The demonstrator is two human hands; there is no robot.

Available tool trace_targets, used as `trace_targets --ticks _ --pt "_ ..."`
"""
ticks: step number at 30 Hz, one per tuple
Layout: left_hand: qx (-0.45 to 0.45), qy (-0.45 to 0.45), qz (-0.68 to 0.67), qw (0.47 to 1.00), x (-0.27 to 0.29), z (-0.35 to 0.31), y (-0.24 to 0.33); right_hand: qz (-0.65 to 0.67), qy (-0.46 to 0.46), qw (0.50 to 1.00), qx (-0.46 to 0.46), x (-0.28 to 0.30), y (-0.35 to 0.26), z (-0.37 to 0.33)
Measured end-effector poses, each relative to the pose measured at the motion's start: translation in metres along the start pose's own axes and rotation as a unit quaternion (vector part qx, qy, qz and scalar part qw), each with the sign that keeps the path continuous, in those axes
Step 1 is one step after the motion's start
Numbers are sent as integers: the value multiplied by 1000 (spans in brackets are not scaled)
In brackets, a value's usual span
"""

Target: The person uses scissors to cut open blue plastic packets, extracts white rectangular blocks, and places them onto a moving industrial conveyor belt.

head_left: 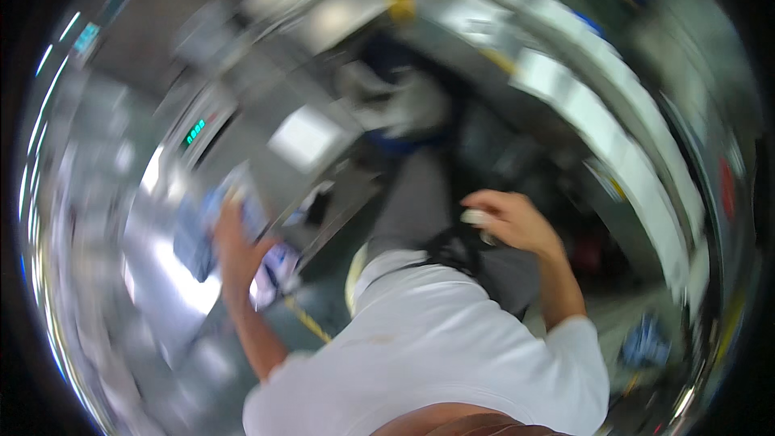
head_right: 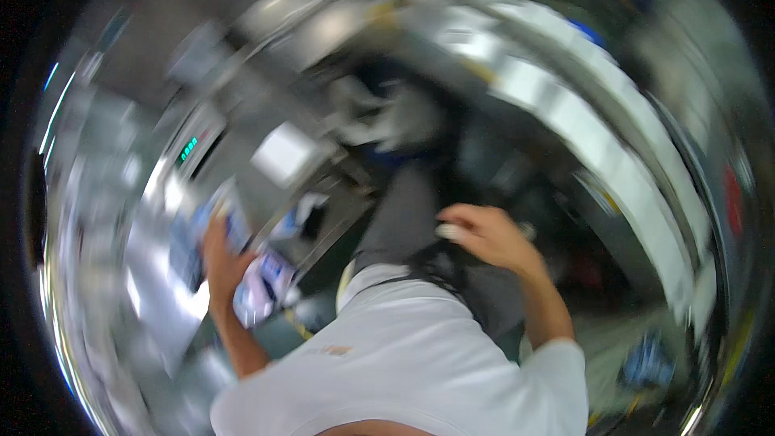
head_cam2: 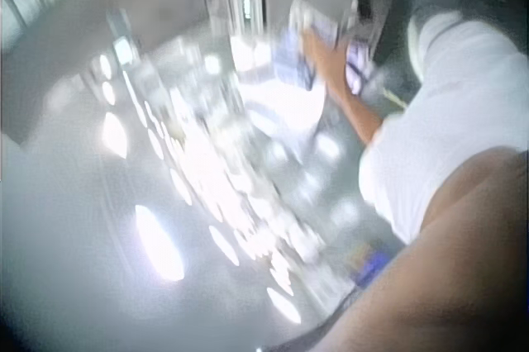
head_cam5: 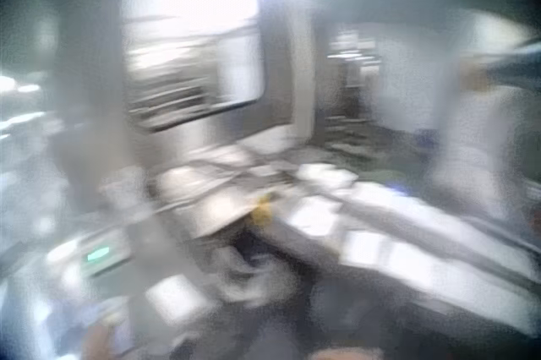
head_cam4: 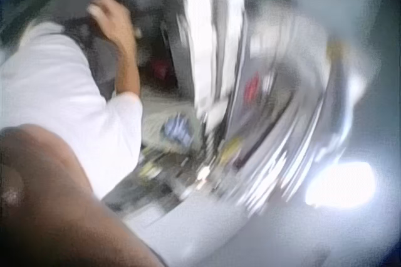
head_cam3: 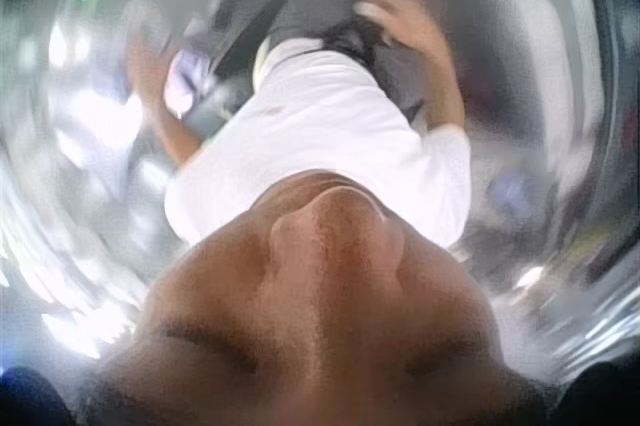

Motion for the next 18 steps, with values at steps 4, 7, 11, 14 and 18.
trace_targets --ticks 4,7,11,14,18 --pt "-99 75 17 992 5 1 -8 10 12 998 59 -4 14 -1" --pt "25 314 90 945 33 -26 -55 48 -14 998 42 -10 17 -4" --pt "100 390 283 871 89 17 -26 76 21 996 31 -10 24 -28" --pt "141 451 141 870 127 33 42 117 74 988 73 -2 9 -46" --pt "2 224 164 961 76 91 103 135 198 954 178 21 -50 -84"
Point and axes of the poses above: each hand's wrist, its own z-axis towards the middle knuckle, its own x-axis out of the back of the hand, y = z × x, the point moved 6 cm from there along z, towards the middle knuckle, and after that the axes turned 10 degrees about -x, right-handed, at the moved point
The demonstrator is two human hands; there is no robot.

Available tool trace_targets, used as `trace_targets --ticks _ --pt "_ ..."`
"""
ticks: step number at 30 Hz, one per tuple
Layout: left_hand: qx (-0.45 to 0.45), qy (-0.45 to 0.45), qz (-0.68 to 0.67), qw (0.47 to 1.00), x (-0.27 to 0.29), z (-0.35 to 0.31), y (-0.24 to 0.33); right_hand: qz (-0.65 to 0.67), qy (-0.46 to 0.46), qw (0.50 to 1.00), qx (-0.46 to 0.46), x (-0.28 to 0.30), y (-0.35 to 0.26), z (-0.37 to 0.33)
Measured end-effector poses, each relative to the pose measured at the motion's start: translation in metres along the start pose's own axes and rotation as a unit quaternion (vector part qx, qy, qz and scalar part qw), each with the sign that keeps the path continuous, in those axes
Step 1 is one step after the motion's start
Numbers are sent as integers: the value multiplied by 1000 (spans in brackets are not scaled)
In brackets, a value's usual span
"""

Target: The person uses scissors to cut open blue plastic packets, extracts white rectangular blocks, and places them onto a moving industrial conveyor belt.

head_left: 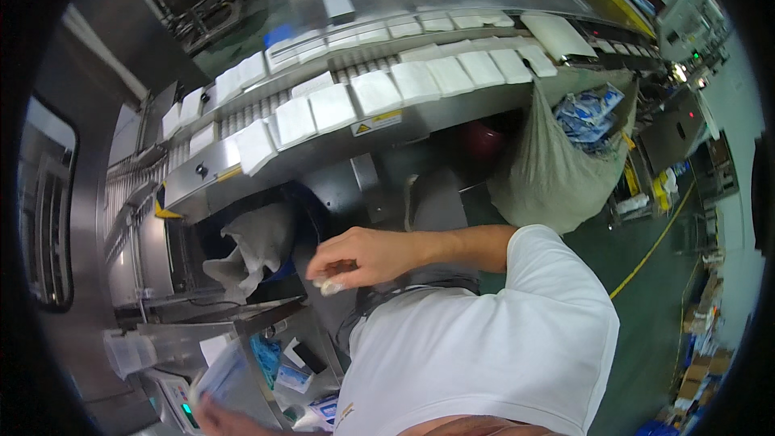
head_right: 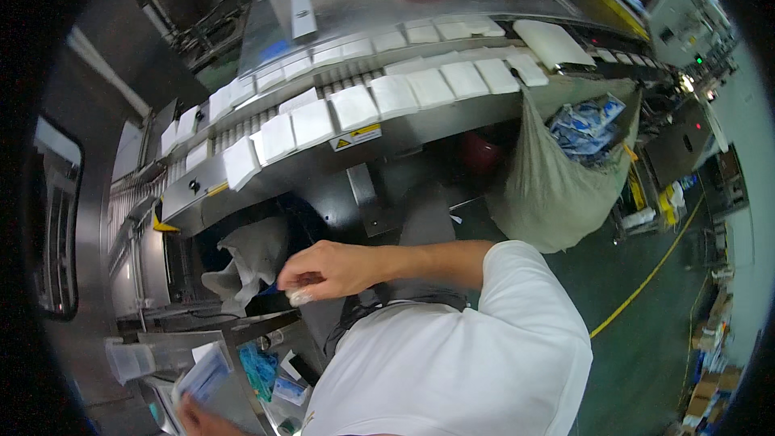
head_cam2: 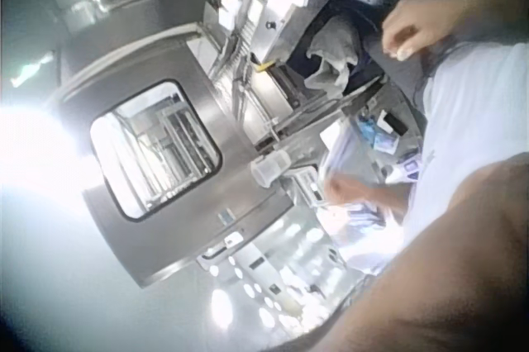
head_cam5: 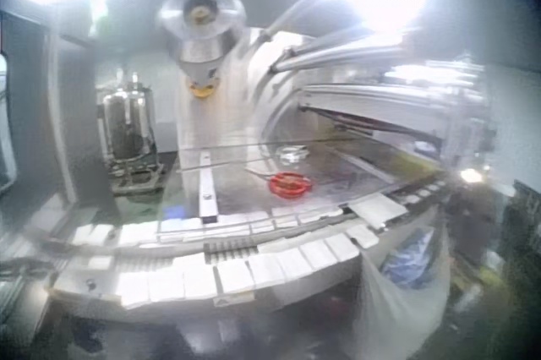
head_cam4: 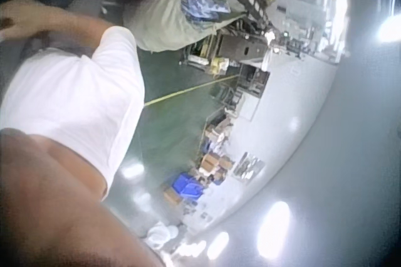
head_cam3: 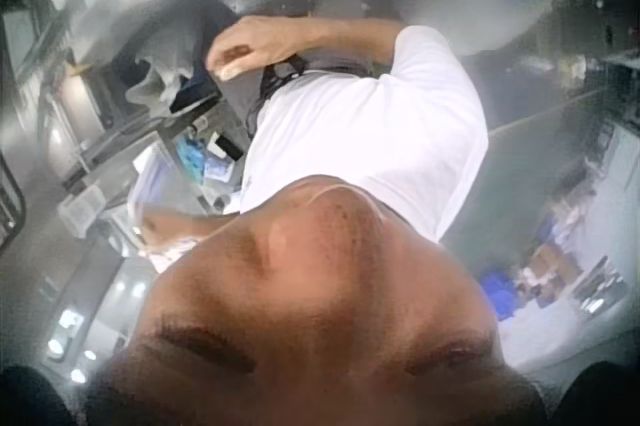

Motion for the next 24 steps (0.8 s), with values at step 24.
trace_targets --ticks 24 --pt "52 -569 -772 277 -87 -108 359 -524 167 807 216 68 -55 -73"
Point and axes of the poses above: each hand's wrist, its own z-axis towards the middle knuckle, its own x-axis out of the back of the hand, y = z × x, the point moved 6 cm from there along z, towards the middle knuckle, and after that the axes turned 10 degrees about -x, right-handed, at the moved point
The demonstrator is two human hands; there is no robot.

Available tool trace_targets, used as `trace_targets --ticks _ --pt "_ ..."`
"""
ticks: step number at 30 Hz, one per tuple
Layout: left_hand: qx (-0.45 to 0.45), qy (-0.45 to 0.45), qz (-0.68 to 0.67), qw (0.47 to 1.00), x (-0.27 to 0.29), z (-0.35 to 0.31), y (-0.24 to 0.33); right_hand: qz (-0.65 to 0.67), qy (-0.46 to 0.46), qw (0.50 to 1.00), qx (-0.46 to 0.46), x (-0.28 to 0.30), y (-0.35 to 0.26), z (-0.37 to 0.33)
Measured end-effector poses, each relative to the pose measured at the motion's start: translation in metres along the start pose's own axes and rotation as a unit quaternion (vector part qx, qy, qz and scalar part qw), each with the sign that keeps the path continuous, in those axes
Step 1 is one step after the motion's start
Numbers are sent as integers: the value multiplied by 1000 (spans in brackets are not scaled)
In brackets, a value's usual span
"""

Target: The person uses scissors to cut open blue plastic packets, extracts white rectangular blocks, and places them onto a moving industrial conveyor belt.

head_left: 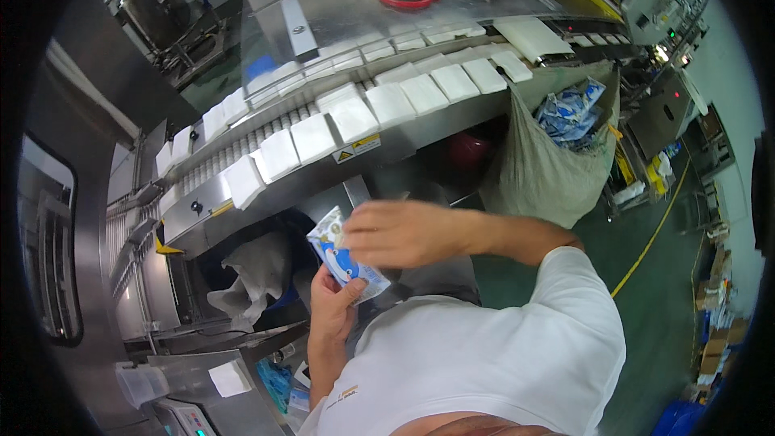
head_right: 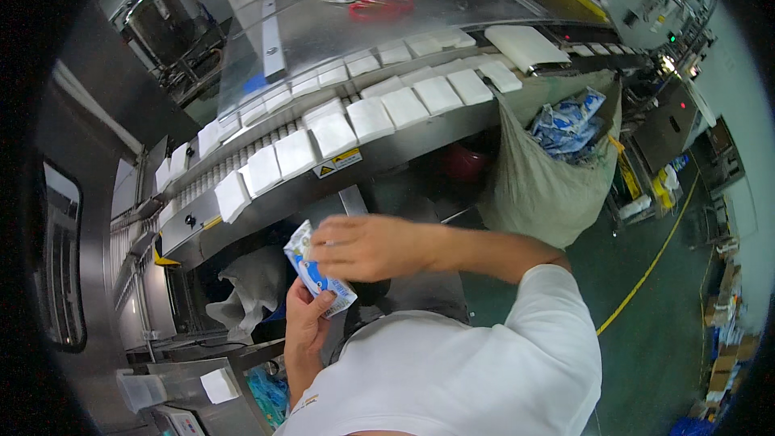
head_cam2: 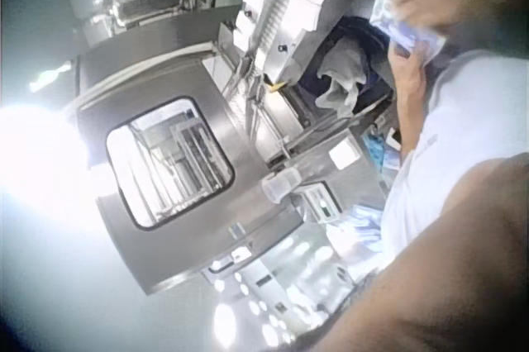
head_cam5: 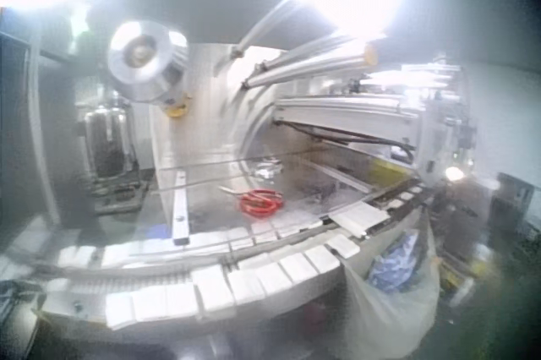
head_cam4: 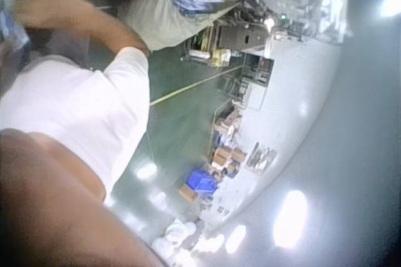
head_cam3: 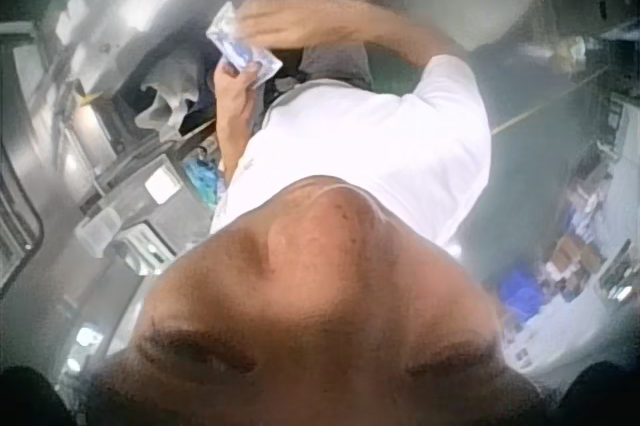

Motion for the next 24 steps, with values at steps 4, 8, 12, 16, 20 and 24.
trace_targets --ticks 4,8,12,16,20,24 --pt "-68 58 49 995 12 -12 21 -139 134 967 -165 107 66 36" --pt "-66 52 76 994 8 -9 23 -280 93 915 -274 191 197 80" --pt "-92 30 49 994 -5 -5 29 -328 -144 860 -365 172 296 102" --pt "-106 41 112 987 -11 3 36 -239 -263 838 -415 168 319 105" --pt "-162 13 85 983 -21 14 47 -380 -235 811 -379 210 347 79" --pt "-197 65 62 976 -5 11 66 -252 -10 899 -357 215 236 89"
Point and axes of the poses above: each hand's wrist, its own z-axis towards the middle knuckle, its own x-axis out of the back of the hand, y = z × x, the point moved 6 cm from there along z, towards the middle knuckle, and after that the axes turned 10 degrees about -x, right-handed, at the moved point
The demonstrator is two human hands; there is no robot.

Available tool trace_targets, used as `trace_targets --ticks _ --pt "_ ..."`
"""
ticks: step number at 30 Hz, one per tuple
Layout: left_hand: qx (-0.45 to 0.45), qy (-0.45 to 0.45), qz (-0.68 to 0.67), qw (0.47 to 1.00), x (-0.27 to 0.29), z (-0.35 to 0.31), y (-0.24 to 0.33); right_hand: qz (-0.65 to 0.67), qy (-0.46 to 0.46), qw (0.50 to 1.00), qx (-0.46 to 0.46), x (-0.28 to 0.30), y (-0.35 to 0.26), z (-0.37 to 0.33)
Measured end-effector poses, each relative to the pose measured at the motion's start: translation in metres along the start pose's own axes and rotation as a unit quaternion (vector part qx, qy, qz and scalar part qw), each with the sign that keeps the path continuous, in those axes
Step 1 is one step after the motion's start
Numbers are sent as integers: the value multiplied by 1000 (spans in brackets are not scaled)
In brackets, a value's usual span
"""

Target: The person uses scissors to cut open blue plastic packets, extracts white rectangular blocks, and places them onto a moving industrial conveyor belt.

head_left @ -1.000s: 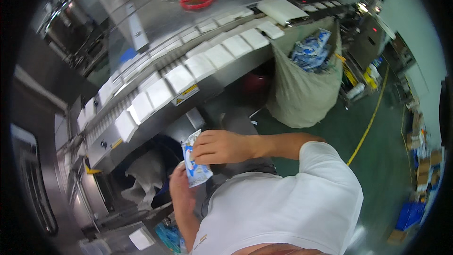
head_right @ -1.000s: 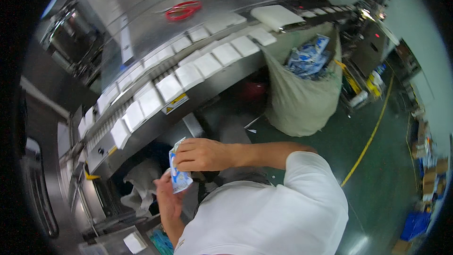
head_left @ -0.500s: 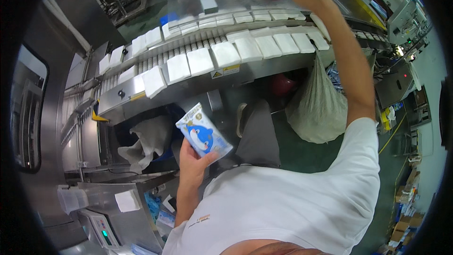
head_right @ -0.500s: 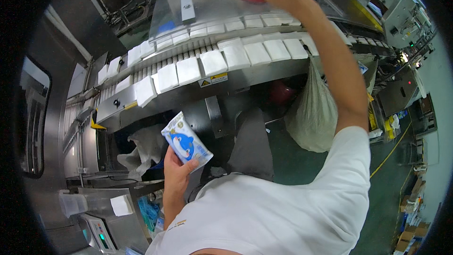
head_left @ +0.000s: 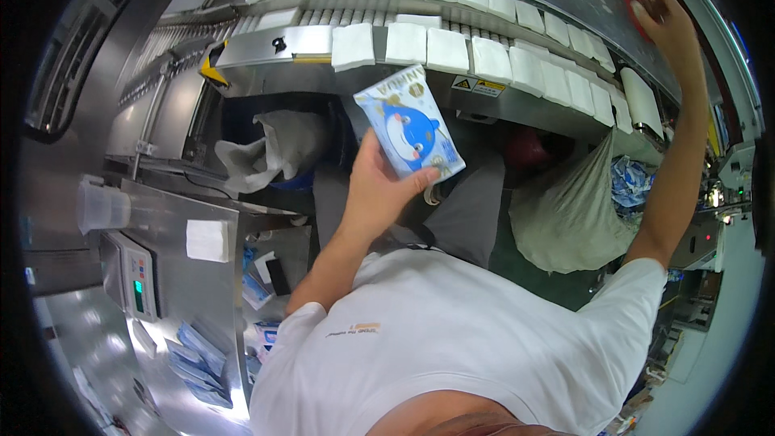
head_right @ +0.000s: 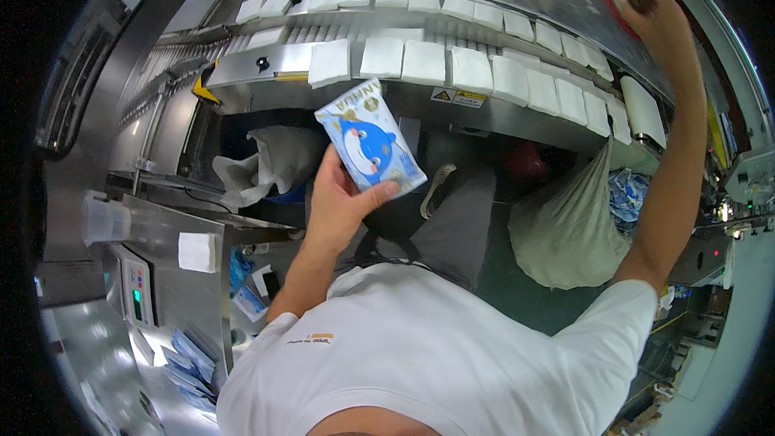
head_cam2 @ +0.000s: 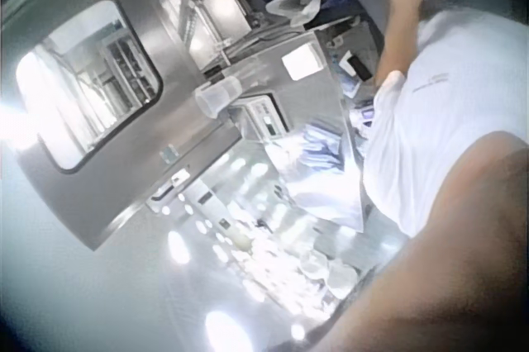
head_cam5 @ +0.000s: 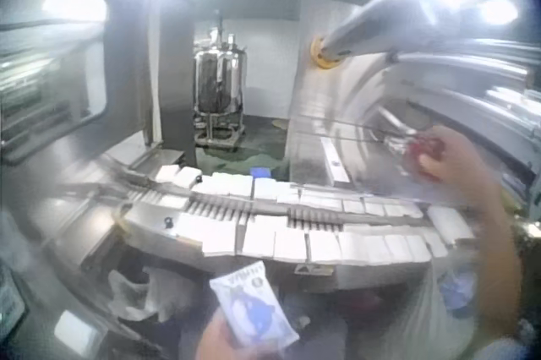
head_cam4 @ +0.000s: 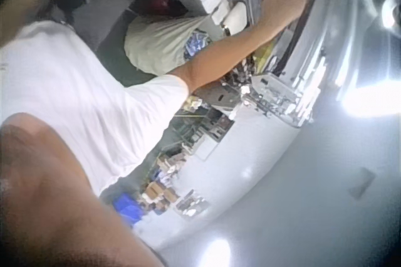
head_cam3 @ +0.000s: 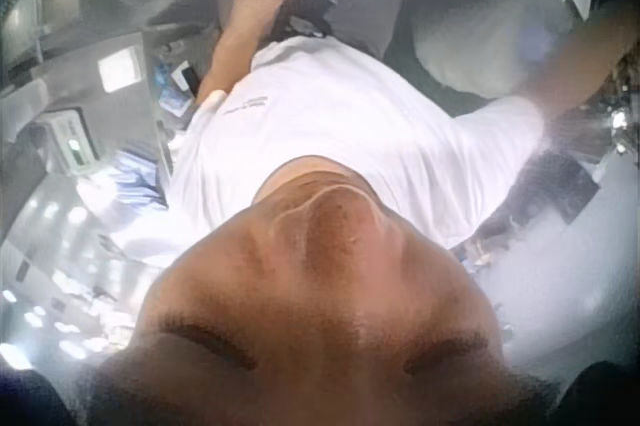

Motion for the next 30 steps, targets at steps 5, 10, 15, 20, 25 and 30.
trace_targets --ticks 5,10,15,20,25,30 --pt "-58 58 -10 997 13 10 12 383 -78 918 -59 -28 -48 -169" --pt "-101 55 -18 993 8 20 22 628 -415 609 -252 -146 -118 -309" --pt "-132 59 10 989 5 18 25 617 -469 588 -232 -155 -153 -320" --pt "-115 48 4 992 -3 16 22 560 -475 647 -206 -157 -156 -314" --pt "-104 51 -12 993 -7 15 17 493 -463 701 -228 -151 -151 -315" --pt "-120 65 -5 991 -3 17 15 399 -402 798 -207 -108 -128 -293"
Point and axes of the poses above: each hand's wrist, its own z-axis towards the middle knuckle, its own x-axis out of the back of the hand, y = z × x, the point moved 6 cm from there along z, towards the middle knuckle, and after that the axes turned 10 degrees about -x, right-handed, at the moved point
